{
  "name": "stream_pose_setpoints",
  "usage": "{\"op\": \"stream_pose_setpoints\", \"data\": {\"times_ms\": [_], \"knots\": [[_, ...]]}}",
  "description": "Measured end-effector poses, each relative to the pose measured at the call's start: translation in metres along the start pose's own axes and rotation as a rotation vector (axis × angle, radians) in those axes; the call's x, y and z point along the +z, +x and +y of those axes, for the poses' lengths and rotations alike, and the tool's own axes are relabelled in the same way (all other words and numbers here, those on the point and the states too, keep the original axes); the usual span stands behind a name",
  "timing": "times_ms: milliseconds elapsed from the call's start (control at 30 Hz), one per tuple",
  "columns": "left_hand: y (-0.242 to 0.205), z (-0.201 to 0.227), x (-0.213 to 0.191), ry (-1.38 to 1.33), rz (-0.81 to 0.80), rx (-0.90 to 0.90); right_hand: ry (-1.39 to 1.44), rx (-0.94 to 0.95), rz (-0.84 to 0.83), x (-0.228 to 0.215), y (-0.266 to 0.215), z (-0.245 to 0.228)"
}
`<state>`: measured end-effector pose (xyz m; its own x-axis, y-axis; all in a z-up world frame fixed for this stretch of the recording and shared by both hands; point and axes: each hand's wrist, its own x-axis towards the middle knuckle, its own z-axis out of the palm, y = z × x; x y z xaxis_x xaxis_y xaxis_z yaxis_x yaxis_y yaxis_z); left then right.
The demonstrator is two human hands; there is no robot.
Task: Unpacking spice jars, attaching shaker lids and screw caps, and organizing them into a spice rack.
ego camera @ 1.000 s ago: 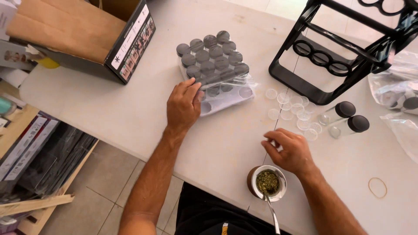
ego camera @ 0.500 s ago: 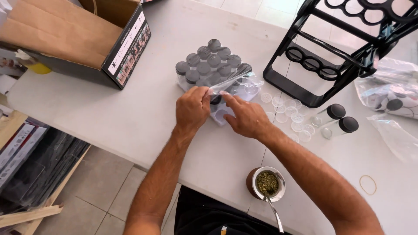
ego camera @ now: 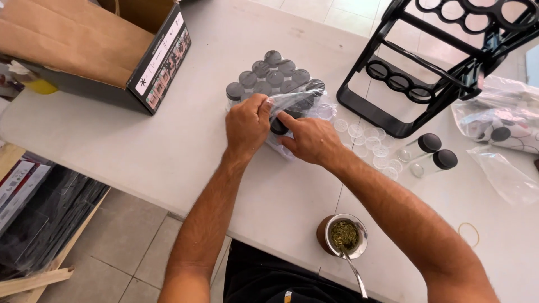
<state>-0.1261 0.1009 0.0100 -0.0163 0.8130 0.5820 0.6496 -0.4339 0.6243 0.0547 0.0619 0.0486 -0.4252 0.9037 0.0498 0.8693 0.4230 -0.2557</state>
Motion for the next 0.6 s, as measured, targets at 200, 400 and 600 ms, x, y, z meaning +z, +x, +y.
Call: {"op": "stream_pose_setpoints", "data": {"times_ms": [200,400,600], "knots": [[0.005,-0.005,-0.006,-0.082,-0.031,0.010,0.087,-0.072,0.179,0.010,0.007,0.019],[-0.006,-0.002,-0.021,-0.163,-0.133,0.142,0.259,-0.068,0.338,0.019,0.011,0.027],[-0.014,-0.015,-0.024,-0.001,-0.160,0.425,0.278,0.003,0.466,-0.008,0.009,0.044]]}}
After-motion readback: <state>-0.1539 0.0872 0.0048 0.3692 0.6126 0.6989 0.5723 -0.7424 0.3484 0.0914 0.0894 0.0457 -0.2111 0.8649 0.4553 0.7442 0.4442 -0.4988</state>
